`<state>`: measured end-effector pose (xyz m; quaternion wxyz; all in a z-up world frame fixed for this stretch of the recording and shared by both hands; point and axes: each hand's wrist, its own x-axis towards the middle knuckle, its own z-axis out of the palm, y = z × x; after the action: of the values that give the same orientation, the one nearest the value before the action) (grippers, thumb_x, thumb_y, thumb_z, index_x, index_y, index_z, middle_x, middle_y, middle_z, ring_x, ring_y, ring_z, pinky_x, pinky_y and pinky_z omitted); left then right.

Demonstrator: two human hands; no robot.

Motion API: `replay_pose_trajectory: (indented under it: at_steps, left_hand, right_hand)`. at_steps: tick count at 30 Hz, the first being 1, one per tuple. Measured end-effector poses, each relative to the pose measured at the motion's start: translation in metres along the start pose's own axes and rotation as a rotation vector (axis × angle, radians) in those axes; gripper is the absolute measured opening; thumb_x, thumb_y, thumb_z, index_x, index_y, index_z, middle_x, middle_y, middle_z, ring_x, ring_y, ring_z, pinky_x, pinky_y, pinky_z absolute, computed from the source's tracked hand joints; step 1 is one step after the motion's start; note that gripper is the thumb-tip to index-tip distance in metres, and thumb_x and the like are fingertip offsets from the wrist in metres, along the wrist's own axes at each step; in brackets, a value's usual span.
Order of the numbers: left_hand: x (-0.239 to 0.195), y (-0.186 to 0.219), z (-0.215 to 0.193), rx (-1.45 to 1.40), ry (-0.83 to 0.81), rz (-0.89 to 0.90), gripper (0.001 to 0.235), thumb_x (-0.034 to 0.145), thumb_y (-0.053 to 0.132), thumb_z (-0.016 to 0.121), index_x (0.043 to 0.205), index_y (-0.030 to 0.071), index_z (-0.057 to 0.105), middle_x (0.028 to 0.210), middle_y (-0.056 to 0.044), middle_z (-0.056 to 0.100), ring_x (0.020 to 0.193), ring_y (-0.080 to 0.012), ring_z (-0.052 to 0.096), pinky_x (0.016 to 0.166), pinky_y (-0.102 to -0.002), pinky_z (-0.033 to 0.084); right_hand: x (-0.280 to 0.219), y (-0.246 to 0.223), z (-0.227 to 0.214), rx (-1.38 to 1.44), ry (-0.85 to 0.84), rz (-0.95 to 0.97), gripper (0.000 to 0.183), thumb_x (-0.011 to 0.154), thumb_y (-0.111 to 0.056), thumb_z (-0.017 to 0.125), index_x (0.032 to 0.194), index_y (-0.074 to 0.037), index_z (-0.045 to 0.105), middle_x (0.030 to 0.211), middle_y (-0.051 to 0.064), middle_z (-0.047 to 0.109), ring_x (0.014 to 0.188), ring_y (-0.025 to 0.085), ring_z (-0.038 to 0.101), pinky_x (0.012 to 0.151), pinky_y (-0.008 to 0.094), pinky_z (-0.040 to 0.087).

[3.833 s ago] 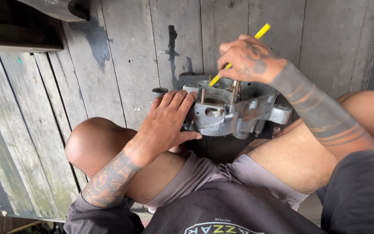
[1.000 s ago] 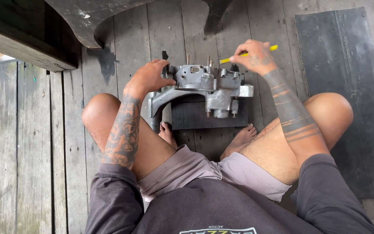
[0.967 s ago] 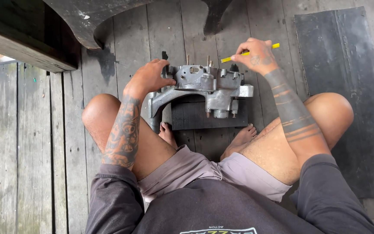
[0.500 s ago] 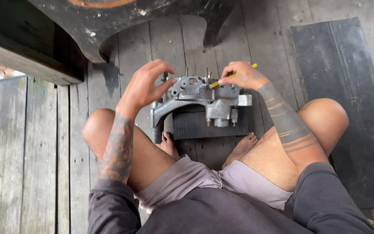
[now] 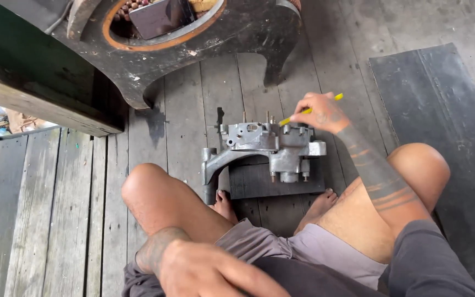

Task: Cleaning a metal engine casing using a small brush to remove dirt from crevices.

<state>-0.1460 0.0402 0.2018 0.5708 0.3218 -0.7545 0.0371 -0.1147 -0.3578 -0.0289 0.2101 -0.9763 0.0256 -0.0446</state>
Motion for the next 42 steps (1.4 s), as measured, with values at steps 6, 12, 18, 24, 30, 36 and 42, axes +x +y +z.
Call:
replay_pose_trajectory:
  at_steps: [6,12,18,24,30,36,42]
  left_hand:
    - [-0.001,-0.005,0.019,-0.149,-0.02,-0.018,0.01,0.097,0.004,0.06,0.103,0.004,0.068,0.108,-0.016,0.067,0.091,-0.0354,0.072,0.078,-0.049,0.068]
    - [-0.008,-0.008,0.026,-0.257,0.006,-0.045,0.011,0.099,0.004,0.056,0.099,-0.001,0.066,0.102,-0.017,0.064,0.09,-0.0398,0.07,0.08,-0.052,0.066]
    - [-0.017,-0.003,0.027,-0.388,-0.004,-0.08,0.016,0.101,0.005,0.053,0.096,-0.006,0.064,0.095,-0.019,0.061,0.09,-0.0442,0.067,0.081,-0.055,0.064]
    - [-0.025,-0.005,0.038,-0.531,0.031,-0.113,0.023,0.102,0.005,0.049,0.092,-0.012,0.062,0.089,-0.021,0.058,0.089,-0.0487,0.065,0.083,-0.058,0.063]
    - [-0.006,-0.04,-0.003,-0.415,-0.185,0.005,0.02,0.106,0.006,0.039,0.113,-0.007,0.053,0.113,-0.024,0.064,0.094,-0.0403,0.066,0.085,-0.053,0.06]
    - [-0.086,-0.116,-0.033,0.301,0.184,-0.741,0.037,0.09,0.018,0.078,0.118,-0.002,0.063,0.107,-0.021,0.065,0.102,-0.0398,0.064,0.085,-0.047,0.055]
    - [-0.155,-0.153,-0.032,0.427,0.187,-1.287,0.067,0.098,0.044,0.069,0.14,-0.004,0.051,0.133,-0.029,0.056,0.13,-0.0451,0.055,0.11,-0.057,0.043]
  right_hand:
    - [-0.008,-0.006,0.014,0.122,-0.185,-0.029,0.023,0.084,-0.054,0.074,0.084,-0.031,0.076,0.09,-0.008,0.07,0.097,0.018,0.07,0.099,0.033,0.032]
    - [-0.011,-0.019,0.01,0.191,-0.044,-0.031,0.016,0.079,-0.05,0.08,0.08,-0.034,0.076,0.088,-0.013,0.07,0.098,0.014,0.071,0.095,0.025,0.04]
    - [-0.003,0.0,0.016,0.113,-0.039,0.087,0.021,0.08,-0.04,0.081,0.081,-0.019,0.079,0.086,-0.005,0.065,0.081,0.014,0.053,0.095,0.032,0.031]
    - [0.002,0.019,0.036,0.249,-0.139,0.027,0.024,0.081,-0.052,0.08,0.082,-0.029,0.077,0.089,-0.007,0.072,0.1,0.02,0.071,0.097,0.032,0.039]
    - [-0.004,-0.018,0.003,0.134,-0.044,0.057,0.023,0.079,-0.054,0.08,0.077,-0.033,0.074,0.089,-0.008,0.07,0.096,0.015,0.07,0.098,0.034,0.027]
    - [0.005,0.004,0.005,0.065,-0.125,0.21,0.024,0.083,-0.05,0.081,0.082,-0.027,0.075,0.094,-0.004,0.072,0.1,0.019,0.069,0.096,0.032,0.029]
    - [-0.006,-0.017,0.005,0.135,-0.098,-0.01,0.026,0.076,-0.053,0.084,0.075,-0.03,0.072,0.085,-0.012,0.071,0.088,0.012,0.072,0.095,0.028,0.032]
